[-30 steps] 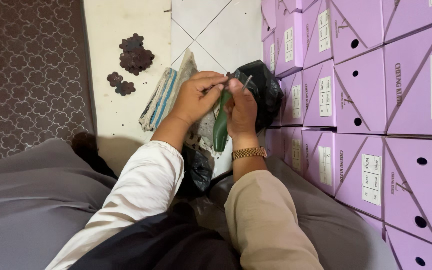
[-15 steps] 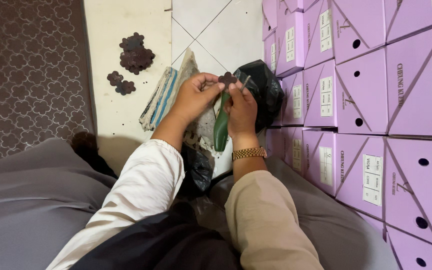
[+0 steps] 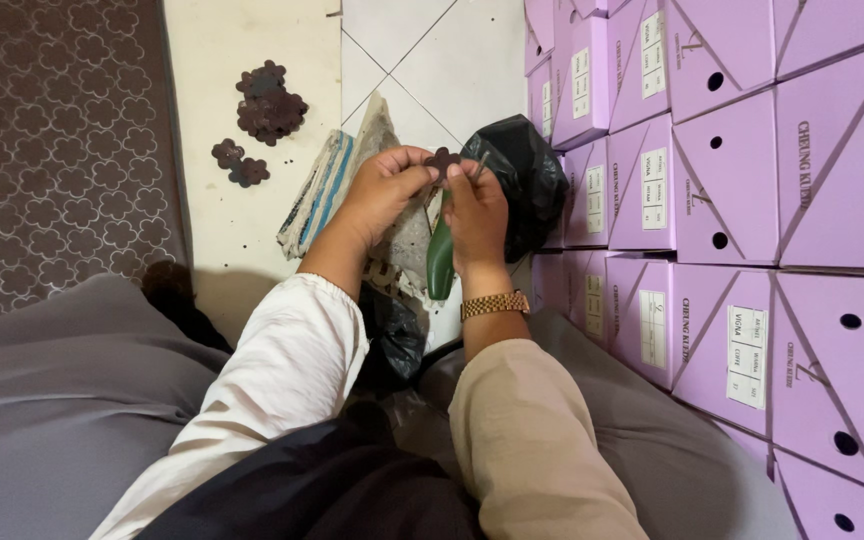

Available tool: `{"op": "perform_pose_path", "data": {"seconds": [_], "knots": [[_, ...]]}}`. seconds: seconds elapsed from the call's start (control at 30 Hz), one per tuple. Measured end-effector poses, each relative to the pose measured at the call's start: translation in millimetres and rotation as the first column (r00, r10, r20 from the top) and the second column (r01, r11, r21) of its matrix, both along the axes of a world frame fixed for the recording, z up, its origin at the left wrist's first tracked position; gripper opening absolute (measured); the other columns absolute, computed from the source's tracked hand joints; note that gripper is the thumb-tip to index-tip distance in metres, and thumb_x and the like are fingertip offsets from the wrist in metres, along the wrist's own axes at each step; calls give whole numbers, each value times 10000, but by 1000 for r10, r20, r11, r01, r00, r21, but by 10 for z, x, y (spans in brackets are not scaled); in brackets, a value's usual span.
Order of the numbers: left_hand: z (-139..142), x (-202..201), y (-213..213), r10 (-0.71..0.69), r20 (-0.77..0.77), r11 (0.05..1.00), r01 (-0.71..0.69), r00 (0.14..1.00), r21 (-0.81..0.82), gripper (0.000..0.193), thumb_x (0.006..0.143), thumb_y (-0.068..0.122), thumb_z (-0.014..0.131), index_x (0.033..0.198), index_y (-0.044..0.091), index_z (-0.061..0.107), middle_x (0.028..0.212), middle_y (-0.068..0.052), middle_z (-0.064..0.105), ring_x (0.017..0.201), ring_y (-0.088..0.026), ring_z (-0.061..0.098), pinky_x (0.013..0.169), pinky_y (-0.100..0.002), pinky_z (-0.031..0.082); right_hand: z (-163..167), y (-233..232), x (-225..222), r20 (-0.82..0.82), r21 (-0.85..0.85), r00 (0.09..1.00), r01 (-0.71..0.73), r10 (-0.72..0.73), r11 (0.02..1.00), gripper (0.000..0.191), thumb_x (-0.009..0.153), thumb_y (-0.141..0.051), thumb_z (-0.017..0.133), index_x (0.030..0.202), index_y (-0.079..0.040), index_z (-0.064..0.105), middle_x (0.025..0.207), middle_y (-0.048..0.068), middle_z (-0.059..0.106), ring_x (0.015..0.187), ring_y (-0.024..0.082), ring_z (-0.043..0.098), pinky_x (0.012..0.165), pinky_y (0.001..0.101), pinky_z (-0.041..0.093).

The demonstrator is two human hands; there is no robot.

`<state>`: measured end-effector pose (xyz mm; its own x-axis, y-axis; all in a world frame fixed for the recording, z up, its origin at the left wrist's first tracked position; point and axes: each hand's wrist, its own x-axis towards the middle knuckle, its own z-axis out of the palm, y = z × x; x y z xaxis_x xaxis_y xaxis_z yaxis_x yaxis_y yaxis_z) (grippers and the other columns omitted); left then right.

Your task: The person sits on the floor and uses a small metal tool to attach dark flower-shaped decorations to the straps of green flip-flops. They repeatedly pick up a decoration, position it on the slipper, and press it into place.

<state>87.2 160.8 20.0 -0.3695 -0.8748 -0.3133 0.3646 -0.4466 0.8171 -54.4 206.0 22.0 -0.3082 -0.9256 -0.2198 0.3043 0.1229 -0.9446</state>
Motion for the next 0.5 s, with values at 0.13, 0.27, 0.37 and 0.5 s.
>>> {"op": "perform_pose_path", "data": {"seconds": [0.13, 0.27, 0.37, 0.5], "knots": [[-17, -4, -7, 5, -19, 1000, -5, 1000, -10, 140, 933, 96, 676, 1035, 12, 720, 919, -32, 758, 795, -76, 680, 757, -229, 547, 6, 3, 2, 3, 0, 1000, 7, -7, 1000, 104, 1003, -145, 664, 1036, -48, 649, 851, 16, 654, 567, 47, 500, 496, 208, 382], [-41, 2, -21, 4, -17, 999, -4, 1000, -36, 138, 955, 123, 676, 1017, 11, 726, 916, -38, 765, 821, -87, 697, 796, -245, 559, 15, -9, 12, -10, 27, 999, 35, -35, 999, 110, 985, -138, 674, 1034, -42, 649, 837, 20, 653, 556, 49, 497, 484, 211, 379], [-58, 0, -25, 2, 21, 1000, -1, 1000, -17, 141, 979, 129, 674, 1031, 9, 725, 919, -41, 753, 811, -85, 654, 774, -245, 528, 11, -14, 11, -23, 18, 999, 34, -33, 999, 120, 982, -144, 672, 1037, -38, 655, 830, 22, 658, 552, 52, 500, 483, 213, 382], [-97, -10, -32, 28, -55, 999, -29, 998, -21, 103, 935, 62, 665, 1036, 43, 669, 939, -15, 717, 837, -80, 670, 769, -235, 551, -31, -18, 7, -22, 37, 999, 48, -47, 998, 119, 974, -143, 672, 1035, -44, 652, 821, 21, 663, 546, 49, 494, 476, 212, 375]]}}
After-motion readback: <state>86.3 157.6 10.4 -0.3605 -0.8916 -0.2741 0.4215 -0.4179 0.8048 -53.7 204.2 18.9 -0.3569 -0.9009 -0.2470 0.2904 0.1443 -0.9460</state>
